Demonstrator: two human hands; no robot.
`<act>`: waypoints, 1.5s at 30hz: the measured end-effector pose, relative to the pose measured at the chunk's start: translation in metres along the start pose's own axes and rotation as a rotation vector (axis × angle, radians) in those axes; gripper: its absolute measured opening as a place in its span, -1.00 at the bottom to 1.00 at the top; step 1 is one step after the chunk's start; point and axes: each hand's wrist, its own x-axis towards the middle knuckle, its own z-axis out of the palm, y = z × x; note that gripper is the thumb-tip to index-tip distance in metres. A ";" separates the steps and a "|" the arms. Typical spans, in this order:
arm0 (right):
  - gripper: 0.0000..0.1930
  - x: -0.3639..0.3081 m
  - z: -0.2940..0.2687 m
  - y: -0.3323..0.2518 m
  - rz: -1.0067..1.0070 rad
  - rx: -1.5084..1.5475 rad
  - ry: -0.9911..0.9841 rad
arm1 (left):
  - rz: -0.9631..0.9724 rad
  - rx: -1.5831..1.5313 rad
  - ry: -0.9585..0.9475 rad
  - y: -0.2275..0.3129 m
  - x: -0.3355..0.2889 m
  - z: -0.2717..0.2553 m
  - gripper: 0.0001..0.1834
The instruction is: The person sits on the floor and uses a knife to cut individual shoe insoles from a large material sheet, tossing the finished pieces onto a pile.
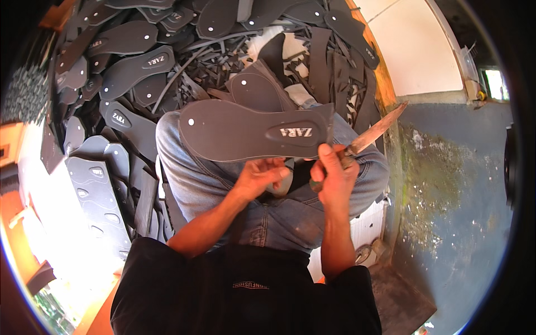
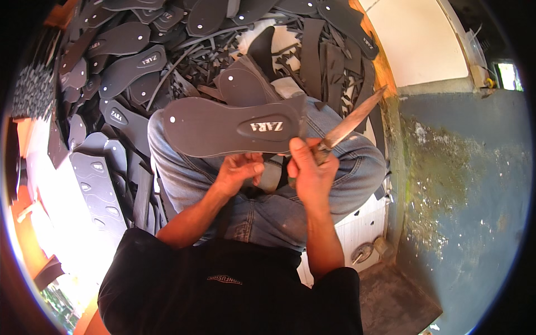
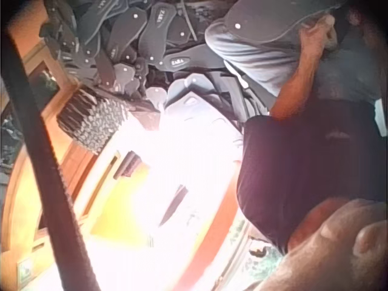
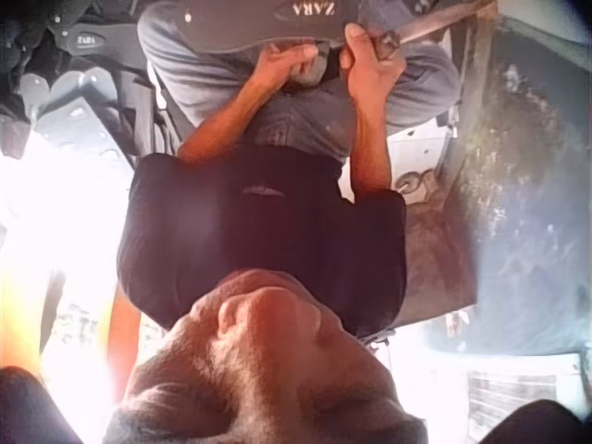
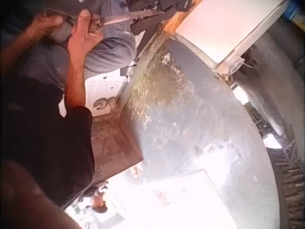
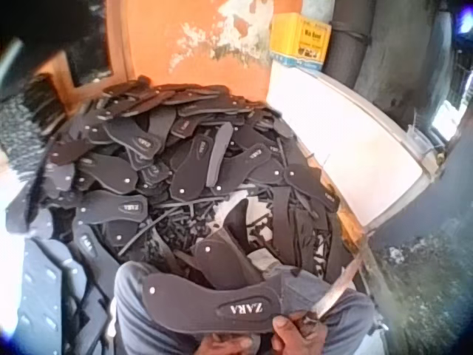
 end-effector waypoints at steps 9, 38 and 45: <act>-0.62 -0.016 -0.040 0.035 -0.237 -0.727 0.105 | -0.149 -0.463 0.362 0.018 0.025 0.058 -0.69; -0.78 -0.025 -0.032 0.065 -0.058 -1.124 0.065 | -0.103 -0.417 0.160 0.004 0.012 0.031 -0.79; -0.86 0.022 -0.030 0.060 -0.220 -1.050 -0.090 | -0.186 -0.372 0.166 -0.006 -0.022 0.031 -0.76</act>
